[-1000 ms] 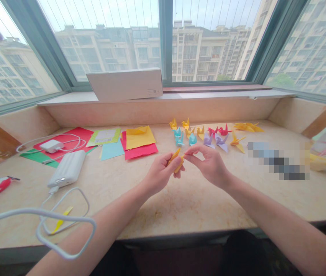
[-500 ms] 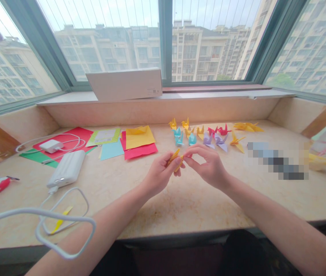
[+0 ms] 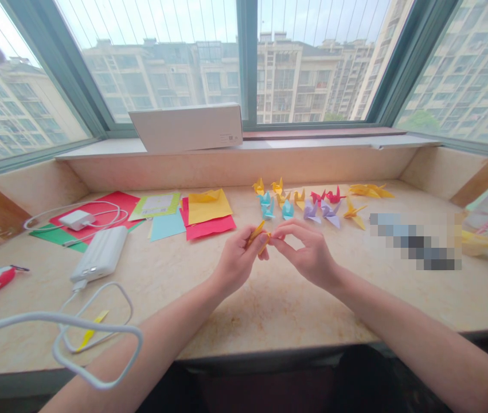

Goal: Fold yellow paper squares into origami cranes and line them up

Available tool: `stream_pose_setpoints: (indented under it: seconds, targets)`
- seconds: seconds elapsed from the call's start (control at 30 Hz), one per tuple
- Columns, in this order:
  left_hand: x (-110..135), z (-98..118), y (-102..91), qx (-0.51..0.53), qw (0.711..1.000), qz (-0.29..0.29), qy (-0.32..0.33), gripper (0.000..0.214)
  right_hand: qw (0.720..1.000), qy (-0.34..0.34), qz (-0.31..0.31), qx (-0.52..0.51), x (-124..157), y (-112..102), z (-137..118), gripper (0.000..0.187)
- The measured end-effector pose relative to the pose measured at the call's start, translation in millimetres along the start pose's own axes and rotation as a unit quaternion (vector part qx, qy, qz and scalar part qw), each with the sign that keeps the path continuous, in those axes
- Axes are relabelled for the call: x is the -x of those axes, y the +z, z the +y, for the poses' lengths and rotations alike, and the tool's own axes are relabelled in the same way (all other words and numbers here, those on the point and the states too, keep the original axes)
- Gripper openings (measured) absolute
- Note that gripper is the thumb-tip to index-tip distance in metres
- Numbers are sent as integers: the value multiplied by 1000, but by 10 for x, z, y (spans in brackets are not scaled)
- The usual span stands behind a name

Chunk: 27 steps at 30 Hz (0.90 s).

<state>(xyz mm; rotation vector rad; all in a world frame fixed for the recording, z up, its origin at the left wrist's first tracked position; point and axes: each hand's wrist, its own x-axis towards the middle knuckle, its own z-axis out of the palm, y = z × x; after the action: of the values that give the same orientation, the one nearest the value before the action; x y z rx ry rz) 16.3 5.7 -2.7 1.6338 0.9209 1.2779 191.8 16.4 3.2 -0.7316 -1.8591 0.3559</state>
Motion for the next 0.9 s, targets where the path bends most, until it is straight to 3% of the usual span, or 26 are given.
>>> stream_pose_setpoints:
  seconds: [0.27,0.57,0.9]
  targets:
    - [-2,8,2,-11,1000,11,11,25,1000,15,3,-17,-25,-28,-14,5]
    - [2,19,1,-24,1000,4,-5,30,999,-36,-11,30,-24,-55,19,10]
    - [10,18,-17,-79,996,-28,-9,38,1000,5,0,9,-39,-61,4,11]
